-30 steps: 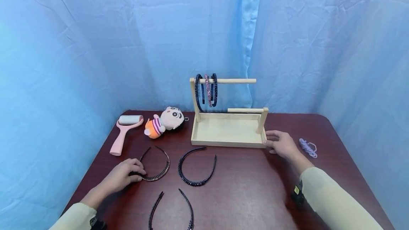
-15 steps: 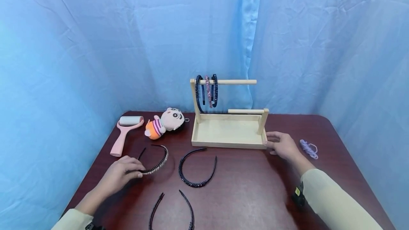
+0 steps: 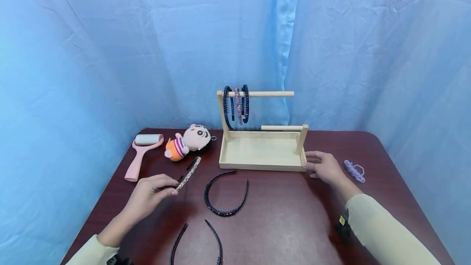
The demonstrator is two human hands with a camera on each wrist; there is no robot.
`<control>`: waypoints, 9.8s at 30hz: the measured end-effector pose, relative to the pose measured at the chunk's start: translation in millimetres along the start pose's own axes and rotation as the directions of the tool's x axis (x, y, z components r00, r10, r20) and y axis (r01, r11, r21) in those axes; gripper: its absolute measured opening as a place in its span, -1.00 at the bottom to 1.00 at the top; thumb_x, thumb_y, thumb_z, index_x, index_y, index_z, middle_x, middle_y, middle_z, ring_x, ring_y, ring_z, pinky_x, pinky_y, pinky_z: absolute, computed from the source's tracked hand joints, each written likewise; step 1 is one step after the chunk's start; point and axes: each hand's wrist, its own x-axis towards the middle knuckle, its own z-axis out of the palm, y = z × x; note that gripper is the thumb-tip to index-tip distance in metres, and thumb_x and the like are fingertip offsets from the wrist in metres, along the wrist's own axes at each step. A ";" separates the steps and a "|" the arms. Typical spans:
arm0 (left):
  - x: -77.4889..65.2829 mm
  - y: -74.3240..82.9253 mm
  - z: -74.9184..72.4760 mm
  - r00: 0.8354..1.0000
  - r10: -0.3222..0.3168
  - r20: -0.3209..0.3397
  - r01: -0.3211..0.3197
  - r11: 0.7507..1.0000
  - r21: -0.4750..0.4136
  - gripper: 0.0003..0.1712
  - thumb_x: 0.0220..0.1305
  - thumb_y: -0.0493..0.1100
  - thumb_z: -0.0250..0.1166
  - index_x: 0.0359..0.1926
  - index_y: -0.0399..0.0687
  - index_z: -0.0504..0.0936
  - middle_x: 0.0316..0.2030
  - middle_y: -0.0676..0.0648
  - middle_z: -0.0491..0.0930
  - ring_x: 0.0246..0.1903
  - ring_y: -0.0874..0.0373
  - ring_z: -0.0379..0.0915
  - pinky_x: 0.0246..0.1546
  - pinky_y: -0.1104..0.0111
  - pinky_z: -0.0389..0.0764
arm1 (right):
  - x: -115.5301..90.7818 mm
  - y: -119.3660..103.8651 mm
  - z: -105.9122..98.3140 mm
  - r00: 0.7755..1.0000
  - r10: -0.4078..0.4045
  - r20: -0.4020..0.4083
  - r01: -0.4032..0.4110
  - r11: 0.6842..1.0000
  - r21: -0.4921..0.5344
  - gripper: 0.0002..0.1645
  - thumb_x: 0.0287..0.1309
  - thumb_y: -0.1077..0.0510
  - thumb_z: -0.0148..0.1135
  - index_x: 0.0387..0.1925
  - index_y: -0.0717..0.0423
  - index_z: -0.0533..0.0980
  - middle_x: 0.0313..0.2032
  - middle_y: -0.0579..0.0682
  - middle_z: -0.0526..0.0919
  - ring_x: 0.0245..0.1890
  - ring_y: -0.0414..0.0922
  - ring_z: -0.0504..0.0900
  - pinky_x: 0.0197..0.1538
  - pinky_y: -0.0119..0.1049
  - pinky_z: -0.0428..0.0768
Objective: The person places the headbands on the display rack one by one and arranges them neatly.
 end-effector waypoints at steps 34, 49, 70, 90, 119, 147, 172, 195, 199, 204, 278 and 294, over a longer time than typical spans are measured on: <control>155.4 90.4 129.7 0.975 -0.155 0.158 0.203 0.912 -0.357 -0.81 0.33 -0.13 0.45 -0.11 -0.08 0.68 -0.19 -0.04 0.77 -0.28 0.17 0.76 -0.29 0.48 0.69 | 2.8 4.8 1.0 1.000 0.003 -0.022 -0.003 1.000 -0.005 -0.27 0.43 0.09 0.28 0.49 0.25 0.29 0.36 0.43 0.42 0.02 0.03 0.72 -0.07 -0.12 0.76; 197.7 113.0 184.2 0.940 -0.284 0.188 0.340 0.789 -0.511 -0.81 0.30 -0.15 0.47 -0.13 -0.05 0.65 -0.26 0.00 0.77 -0.40 0.32 0.66 -0.41 0.40 0.72 | 0.2 5.2 0.9 0.999 0.004 -0.032 -0.004 1.000 -0.011 -0.28 0.44 0.09 0.26 0.49 0.25 0.29 0.34 0.44 0.44 0.00 0.03 0.72 -0.08 -0.11 0.76; 227.5 148.1 247.1 0.929 -0.294 0.223 0.358 0.865 -0.352 -0.84 0.34 -0.08 0.44 -0.14 0.05 0.65 -0.27 0.11 0.74 -0.45 0.38 0.57 -0.47 0.51 0.58 | -0.5 3.4 -0.9 0.999 -0.036 -0.008 0.037 0.999 0.035 -0.28 0.44 0.13 0.26 0.48 0.31 0.27 0.33 0.47 0.44 -0.01 -0.01 0.72 -0.07 -0.06 0.76; 230.4 153.1 249.4 0.918 -0.330 0.220 0.379 0.894 -0.240 -0.84 0.34 0.00 0.43 -0.18 0.13 0.64 -0.35 0.20 0.70 -0.48 0.41 0.51 -0.43 0.52 0.51 | -0.1 3.8 -0.2 1.000 -0.019 -0.018 0.019 1.000 0.025 -0.29 0.44 0.12 0.26 0.48 0.28 0.29 0.32 0.44 0.46 -0.03 -0.02 0.72 -0.07 -0.08 0.76; 206.7 112.5 184.0 0.952 -0.188 0.240 0.269 0.890 -0.368 -0.69 0.39 0.01 0.38 0.00 -0.07 0.72 -0.18 0.03 0.74 -0.25 0.26 0.64 -0.26 0.44 0.64 | -0.3 2.8 1.0 0.999 -0.013 -0.033 0.015 0.999 0.046 -0.29 0.41 0.16 0.28 0.47 0.29 0.30 0.34 0.44 0.43 -0.08 -0.06 0.72 -0.09 -0.10 0.76; 85.6 -19.8 75.0 0.866 -0.217 0.450 0.280 0.957 -0.079 -0.77 0.25 -0.27 0.44 -0.06 -0.05 0.75 -0.18 0.05 0.72 -0.17 0.21 0.59 -0.09 0.26 0.64 | 0.3 3.5 2.7 0.999 -0.009 -0.036 0.009 1.000 -0.023 -0.26 0.44 0.09 0.27 0.50 0.29 0.27 0.37 0.44 0.40 0.01 -0.01 0.71 -0.08 -0.12 0.76; 53.5 -32.5 74.3 0.762 -0.017 0.647 0.016 1.000 0.008 -0.54 0.18 -0.45 0.37 0.03 0.09 0.75 0.02 0.15 0.67 0.10 0.21 0.53 0.24 0.11 0.54 | -0.8 3.4 2.3 0.999 -0.014 -0.035 0.013 1.000 -0.006 -0.27 0.43 0.12 0.27 0.49 0.28 0.28 0.36 0.43 0.41 0.00 0.00 0.71 -0.07 -0.10 0.76; 16.9 -16.3 54.7 0.858 0.053 0.511 -0.128 0.985 0.113 -0.90 0.34 -0.12 0.42 -0.17 0.21 0.77 -0.15 0.28 0.62 -0.09 0.30 0.49 0.00 0.26 0.60 | -2.9 5.6 2.7 0.999 0.005 -0.042 -0.006 1.000 -0.011 -0.27 0.44 0.08 0.26 0.50 0.24 0.28 0.39 0.42 0.38 0.02 -0.01 0.71 -0.04 -0.10 0.75; 14.7 -8.1 50.7 0.883 0.047 0.466 -0.134 0.979 0.155 -0.89 0.39 -0.10 0.37 -0.12 0.25 0.74 -0.15 0.31 0.63 -0.08 0.34 0.53 0.01 0.26 0.62 | -2.6 5.2 3.3 0.999 0.001 -0.040 -0.002 1.000 -0.011 -0.28 0.46 0.09 0.24 0.51 0.24 0.27 0.39 0.42 0.38 0.03 0.02 0.71 -0.05 -0.10 0.75; 14.1 2.4 43.8 0.921 0.073 0.383 -0.155 0.970 0.188 -0.84 0.41 -0.08 0.36 -0.05 0.25 0.75 -0.12 0.29 0.67 -0.06 0.37 0.59 0.02 0.29 0.66 | -2.6 4.6 2.8 0.999 -0.006 -0.037 0.006 1.000 -0.004 -0.26 0.45 0.08 0.25 0.51 0.27 0.26 0.38 0.43 0.38 0.03 0.02 0.71 -0.05 -0.09 0.75; 181.0 110.4 168.5 0.960 -0.271 0.064 0.270 0.849 -0.455 -0.80 0.28 -0.13 0.48 -0.12 -0.09 0.75 -0.31 -0.03 0.81 -0.47 0.24 0.72 -0.46 0.44 0.68 | -2.9 7.4 3.0 0.999 -0.021 -0.046 0.023 0.998 0.051 -0.29 0.44 0.14 0.26 0.49 0.28 0.28 0.35 0.43 0.42 -0.04 -0.11 0.72 -0.05 -0.12 0.75; 211.9 137.2 208.7 0.933 -0.334 0.136 0.360 0.861 -0.358 -0.84 0.27 -0.07 0.49 -0.22 0.02 0.71 -0.37 0.09 0.78 -0.46 0.13 0.73 -0.44 0.46 0.55 | -3.1 7.2 2.9 0.998 -0.017 -0.054 0.020 0.998 0.057 -0.31 0.43 0.13 0.27 0.48 0.26 0.31 0.33 0.42 0.45 -0.08 -0.10 0.73 -0.06 -0.10 0.75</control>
